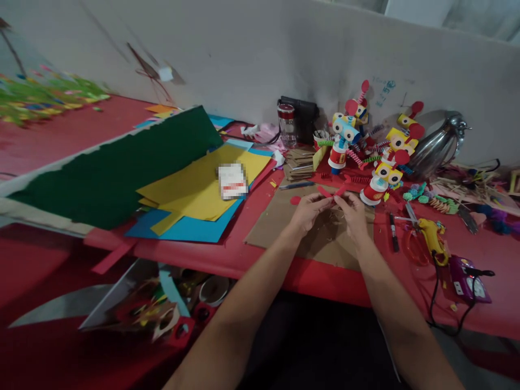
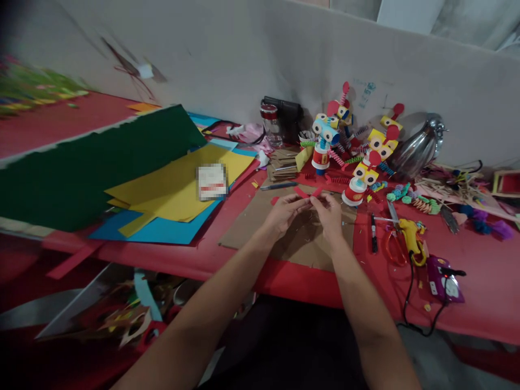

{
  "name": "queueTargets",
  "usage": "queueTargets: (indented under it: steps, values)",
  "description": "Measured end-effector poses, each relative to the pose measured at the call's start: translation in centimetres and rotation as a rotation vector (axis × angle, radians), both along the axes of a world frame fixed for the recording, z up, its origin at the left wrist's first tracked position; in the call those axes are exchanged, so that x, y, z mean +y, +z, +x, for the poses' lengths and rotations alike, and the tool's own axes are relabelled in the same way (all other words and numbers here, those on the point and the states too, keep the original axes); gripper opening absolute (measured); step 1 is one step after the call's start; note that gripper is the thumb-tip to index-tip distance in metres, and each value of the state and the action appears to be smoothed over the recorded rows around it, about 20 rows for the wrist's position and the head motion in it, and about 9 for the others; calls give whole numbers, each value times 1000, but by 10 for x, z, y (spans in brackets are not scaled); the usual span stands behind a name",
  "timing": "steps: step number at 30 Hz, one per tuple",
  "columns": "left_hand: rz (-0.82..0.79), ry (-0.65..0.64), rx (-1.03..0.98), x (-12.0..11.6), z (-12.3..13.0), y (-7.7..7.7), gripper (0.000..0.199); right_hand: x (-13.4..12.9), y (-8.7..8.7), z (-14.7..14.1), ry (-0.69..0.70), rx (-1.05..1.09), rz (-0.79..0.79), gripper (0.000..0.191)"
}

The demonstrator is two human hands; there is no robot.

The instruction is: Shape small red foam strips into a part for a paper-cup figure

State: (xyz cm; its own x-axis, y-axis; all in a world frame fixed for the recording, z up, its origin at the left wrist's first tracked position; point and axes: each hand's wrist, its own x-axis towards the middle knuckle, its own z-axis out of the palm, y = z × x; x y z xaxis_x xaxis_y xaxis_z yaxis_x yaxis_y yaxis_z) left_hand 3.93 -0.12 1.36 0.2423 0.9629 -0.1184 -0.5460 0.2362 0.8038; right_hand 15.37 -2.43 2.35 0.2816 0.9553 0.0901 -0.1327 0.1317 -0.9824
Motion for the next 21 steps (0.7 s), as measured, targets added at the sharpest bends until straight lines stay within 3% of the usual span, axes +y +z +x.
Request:
queueTargets:
  steps: [10, 16, 21]
  values:
    - [133, 4, 114, 2, 2, -4, 25, 1, 1, 2, -55, 2, 43, 21]
    - [112, 59, 105, 0, 3, -4, 22, 4, -3, 3, -172, 133, -66, 25]
    - [36, 118, -65, -1, 4, 0, 22, 1, -6, -4, -21, 29, 5, 28]
